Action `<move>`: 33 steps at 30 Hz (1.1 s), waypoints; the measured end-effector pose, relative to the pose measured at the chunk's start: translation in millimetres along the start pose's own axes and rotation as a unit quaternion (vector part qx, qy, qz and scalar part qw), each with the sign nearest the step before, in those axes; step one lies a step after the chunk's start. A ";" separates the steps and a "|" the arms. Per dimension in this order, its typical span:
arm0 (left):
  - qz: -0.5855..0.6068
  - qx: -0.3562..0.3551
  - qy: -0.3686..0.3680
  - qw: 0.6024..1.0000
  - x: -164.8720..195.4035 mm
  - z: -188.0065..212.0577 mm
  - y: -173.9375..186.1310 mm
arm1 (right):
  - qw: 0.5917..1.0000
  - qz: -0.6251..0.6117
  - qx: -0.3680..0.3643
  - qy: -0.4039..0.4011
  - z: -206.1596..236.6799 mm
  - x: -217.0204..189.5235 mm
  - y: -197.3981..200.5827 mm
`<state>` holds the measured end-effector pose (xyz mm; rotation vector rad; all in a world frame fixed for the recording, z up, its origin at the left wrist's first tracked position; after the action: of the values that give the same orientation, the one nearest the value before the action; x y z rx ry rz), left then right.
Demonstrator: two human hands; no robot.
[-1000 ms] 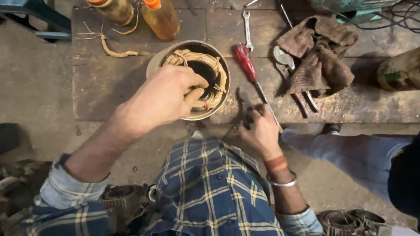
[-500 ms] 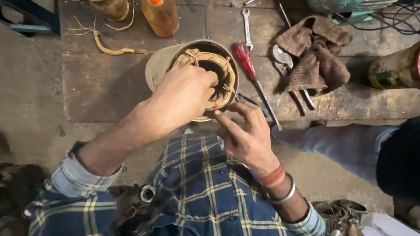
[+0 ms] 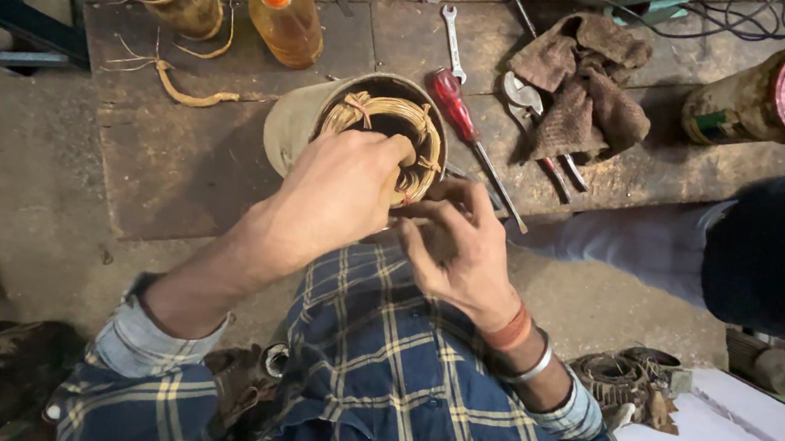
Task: The person uses pliers and a screwdriver to manipulate and adjust copper windings inside a cylindrical metal component on a workbench. They repeatedly pull, cut, and reposition the wires while occasionally using a cloth to wipe the component.
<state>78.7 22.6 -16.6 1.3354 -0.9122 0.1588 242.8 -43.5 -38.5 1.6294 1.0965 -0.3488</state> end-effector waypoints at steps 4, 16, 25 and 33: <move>0.012 -0.021 -0.028 0.999 3.4 2.0 1.5 | 0.999 0.007 -0.031 -0.026 -3.5 1.9 2.2; -0.011 -0.023 -0.029 0.999 5.0 4.3 3.2 | 0.994 0.044 0.077 0.060 15.8 27.5 -11.7; -0.024 0.076 0.002 0.997 10.6 6.0 -3.2 | 0.993 0.081 -0.028 -0.086 15.1 82.1 1.6; 0.018 0.089 0.002 0.996 0.2 4.6 -2.1 | 0.940 0.212 -0.181 -0.199 12.6 90.3 -23.4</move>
<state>77.9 17.9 -18.3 1.4826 -0.9360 0.2769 276.0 -12.1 -120.9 1.3412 0.4515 -0.1667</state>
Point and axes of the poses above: each hand's wrist, its own z-axis away from the middle knuckle, its own y-axis out of the back of the hand, x = y × z, the point moved 4 cm from there along -z, towards the middle knuckle, and after that the axes turned 5 degrees about y, right-handed, at the moved point
